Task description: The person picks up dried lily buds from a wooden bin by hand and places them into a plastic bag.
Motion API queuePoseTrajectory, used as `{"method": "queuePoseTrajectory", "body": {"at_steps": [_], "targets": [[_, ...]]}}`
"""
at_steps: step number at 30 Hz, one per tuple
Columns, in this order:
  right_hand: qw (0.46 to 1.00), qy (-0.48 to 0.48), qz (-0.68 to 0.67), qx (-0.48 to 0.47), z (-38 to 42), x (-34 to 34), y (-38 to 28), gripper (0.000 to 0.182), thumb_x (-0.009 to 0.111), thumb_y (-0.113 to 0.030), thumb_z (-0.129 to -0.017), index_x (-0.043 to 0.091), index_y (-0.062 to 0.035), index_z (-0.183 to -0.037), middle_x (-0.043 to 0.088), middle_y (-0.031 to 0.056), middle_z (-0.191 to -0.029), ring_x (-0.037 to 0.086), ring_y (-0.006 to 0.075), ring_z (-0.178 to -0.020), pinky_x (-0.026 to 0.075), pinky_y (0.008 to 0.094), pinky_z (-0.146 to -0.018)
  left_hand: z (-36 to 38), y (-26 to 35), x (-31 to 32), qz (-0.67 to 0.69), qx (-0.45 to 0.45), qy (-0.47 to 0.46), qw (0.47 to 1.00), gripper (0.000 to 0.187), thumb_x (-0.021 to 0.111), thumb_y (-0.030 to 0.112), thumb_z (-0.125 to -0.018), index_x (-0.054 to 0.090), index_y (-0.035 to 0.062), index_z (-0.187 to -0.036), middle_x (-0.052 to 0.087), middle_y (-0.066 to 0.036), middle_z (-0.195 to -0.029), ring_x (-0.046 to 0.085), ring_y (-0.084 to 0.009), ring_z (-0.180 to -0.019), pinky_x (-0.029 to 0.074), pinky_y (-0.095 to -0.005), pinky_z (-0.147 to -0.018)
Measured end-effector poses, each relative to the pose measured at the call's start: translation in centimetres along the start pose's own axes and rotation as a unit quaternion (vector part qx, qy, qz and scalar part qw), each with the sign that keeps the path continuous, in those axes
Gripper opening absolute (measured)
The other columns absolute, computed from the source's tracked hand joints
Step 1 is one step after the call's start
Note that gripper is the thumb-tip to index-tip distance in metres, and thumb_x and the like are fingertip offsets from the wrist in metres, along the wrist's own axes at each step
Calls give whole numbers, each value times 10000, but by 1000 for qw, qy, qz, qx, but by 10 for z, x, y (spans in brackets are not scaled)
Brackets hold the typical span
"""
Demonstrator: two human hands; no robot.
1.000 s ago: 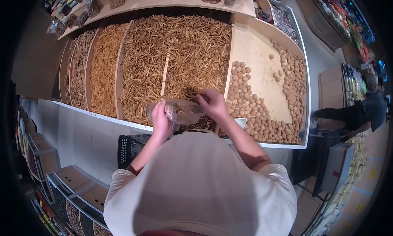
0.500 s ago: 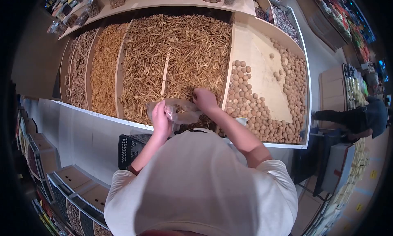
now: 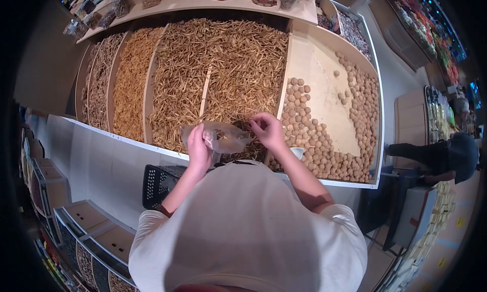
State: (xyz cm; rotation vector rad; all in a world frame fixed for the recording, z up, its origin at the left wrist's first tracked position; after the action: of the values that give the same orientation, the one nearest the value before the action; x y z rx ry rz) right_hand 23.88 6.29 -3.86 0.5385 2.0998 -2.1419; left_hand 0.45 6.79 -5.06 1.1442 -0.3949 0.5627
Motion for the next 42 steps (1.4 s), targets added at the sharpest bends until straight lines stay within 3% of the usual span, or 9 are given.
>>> {"method": "queuePoseTrajectory", "body": {"at_steps": [7, 8, 11, 22, 25, 28, 30, 34, 42], "targets": [[996, -76, 37, -21, 33, 12, -40, 79, 703, -66, -860, 649, -25, -901, 542, -8, -727, 489, 57, -654, 404, 227, -577, 2, -5, 4, -1, -1, -35, 999, 188, 486, 198, -1016, 560, 103, -873, 557, 34, -721, 537, -65, -633, 438, -234, -579], [992, -107, 66, -18, 32, 23, -36, 158, 711, -144, -847, 664, -43, -959, 603, 55, -772, 560, 152, -662, 465, 287, -619, 1, -6, 4, -1, 3, -49, 999, 189, 484, 197, -1017, 559, 101, -873, 556, 33, -724, 540, -65, -640, 440, -232, -584], [975, -171, 117, -79, 34, 43, -48, 171, 705, -148, -844, 673, -57, -985, 622, 92, -812, 603, 218, -709, 493, 328, -666, 5, -3, 5, 1, 10, -53, 999, 187, 483, 195, -1017, 555, 101, -872, 547, 32, -729, 537, -64, -648, 435, -230, -588], [975, -5, 199, -101, -15, -10, -9, 128, 694, -118, -825, 670, -34, -919, 607, 104, -760, 604, 253, -684, 491, 347, -631, 18, 7, 5, 30, 1, 34, 999, 170, 511, 193, -1007, 554, 122, -859, 500, 62, -667, 449, -29, -547, 340, -201, -489], [958, 2, 275, -78, -32, -13, 11, 132, 661, -124, -825, 660, -35, -922, 618, 145, -806, 613, 323, -763, 501, 402, -685, 14, 2, 8, 15, -2, 2, 1000, 144, 509, 196, -1008, 565, 106, -910, 557, 38, -755, 557, -62, -669, 449, -228, -597], [933, -17, 351, -70, -44, -8, 25, 160, 635, -167, -836, 659, -47, -939, 640, 155, -867, 631, 343, -834, 512, 430, -721, 12, 2, 7, 11, 9, 31, 999, 172, 513, 188, -1006, 545, 116, -853, 495, 59, -665, 443, -28, -541, 331, -199, -475], [931, -23, 357, -78, -49, -3, 29, 163, 617, -180, -838, 654, -57, -939, 650, 161, -917, 633, 359, -874, 516, 445, -743, 8, -1, 0, 14, 3, 2, 1000, 154, 506, 201, -1009, 566, 111, -899, 572, 33, -759, 562, -65, -667, 457, -236, -591], [918, -49, 388, -68, -55, 8, 34, 142, 619, -176, -833, 649, -56, -903, 654, 161, -934, 633, 360, -881, 518, 441, -745, 4, 0, -6, 25, 1, -7, 1000, 162, 504, 210, -1009, 577, 103, -912, 585, 28, -771, 570, -72, -673, 465, -238, -605], [955, -28, 289, -56, -48, 1, 41, 49, 632, -70, -777, 627, -32, -745, 624, 143, -693, 633, 312, -670, 501, 380, -617, 7, 12, 10, 12, 0, 31, 999, 172, 513, 194, -1007, 556, 116, -860, 545, 49, -710, 524, -40, -615, 422, -211, -536]]}}
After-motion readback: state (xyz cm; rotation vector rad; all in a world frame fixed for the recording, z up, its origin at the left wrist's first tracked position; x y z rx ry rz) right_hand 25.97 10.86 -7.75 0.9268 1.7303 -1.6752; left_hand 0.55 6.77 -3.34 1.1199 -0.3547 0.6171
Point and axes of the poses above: each hand's wrist, its own z-axis away from the middle knuckle, its own x-axis out of the palm, y = z × x, the point moved 6 cm from there along -z, towards the middle knuckle
